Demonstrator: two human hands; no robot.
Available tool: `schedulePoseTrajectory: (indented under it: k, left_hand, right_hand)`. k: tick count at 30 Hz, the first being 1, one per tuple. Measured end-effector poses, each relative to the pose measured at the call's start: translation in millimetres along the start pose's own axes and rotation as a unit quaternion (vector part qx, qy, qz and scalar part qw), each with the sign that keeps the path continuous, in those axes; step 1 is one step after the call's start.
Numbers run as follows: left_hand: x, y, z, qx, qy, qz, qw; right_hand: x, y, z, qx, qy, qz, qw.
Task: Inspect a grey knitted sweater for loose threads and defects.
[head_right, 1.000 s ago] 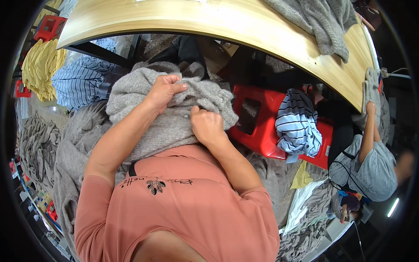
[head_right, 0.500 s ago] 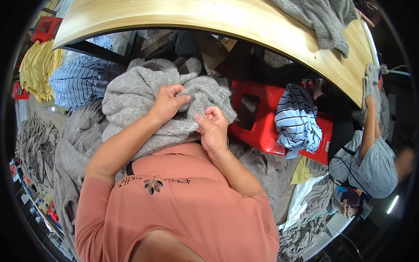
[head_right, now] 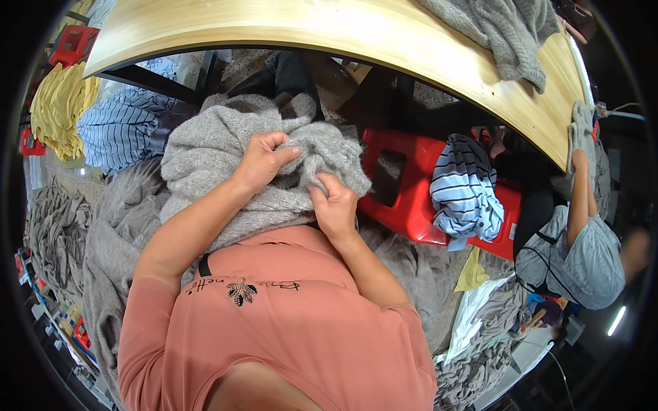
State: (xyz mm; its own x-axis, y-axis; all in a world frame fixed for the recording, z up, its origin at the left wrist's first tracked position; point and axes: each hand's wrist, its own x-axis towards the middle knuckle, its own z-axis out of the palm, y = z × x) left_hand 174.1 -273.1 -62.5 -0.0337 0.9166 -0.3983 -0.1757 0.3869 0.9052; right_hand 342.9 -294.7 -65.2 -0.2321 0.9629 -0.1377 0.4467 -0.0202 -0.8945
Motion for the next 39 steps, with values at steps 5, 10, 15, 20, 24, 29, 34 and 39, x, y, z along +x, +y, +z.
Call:
schedulePoseTrajectory:
  k: [5, 10, 15, 20, 24, 29, 34, 39]
  left_hand:
    - [4.0, 4.3, 14.0, 0.059, -0.038, 0.054, 0.996]
    - [6.5, -6.6, 14.3, 0.272, -0.14, 0.077, 0.949]
    - [7.3, -9.3, 0.0, 0.201, -0.243, 0.01, 0.949]
    - [3.1, -4.0, -2.7, 0.041, -0.214, -0.057, 0.974]
    - [0.4, -4.0, -4.0, 0.014, -0.189, -0.066, 0.98]
    - [0.0, -7.3, -5.4, -0.006, -0.156, -0.048, 0.987]
    - [-2.1, -7.7, -6.6, -0.002, -0.156, -0.047, 0.987]
    - [-8.1, -8.0, -4.8, 0.017, -0.117, -0.017, 0.993]
  right_hand:
    - [-0.4, -8.1, 1.5, -0.245, -0.055, -0.322, 0.913]
    - [3.9, -17.8, -9.8, -0.27, -0.042, -0.388, 0.88]
    - [15.1, -12.8, -13.0, -0.217, 0.031, -0.43, 0.876]
    - [20.5, -3.8, -6.6, -0.196, 0.057, -0.437, 0.876]
    - [22.0, -1.7, -5.2, -0.184, 0.039, -0.436, 0.88]
    - [22.8, -2.8, -5.0, -0.17, 0.013, -0.44, 0.881]
    - [25.0, -4.6, -2.4, -0.191, 0.044, -0.402, 0.895]
    - [35.1, -4.3, 2.8, -0.106, 0.014, -0.334, 0.936]
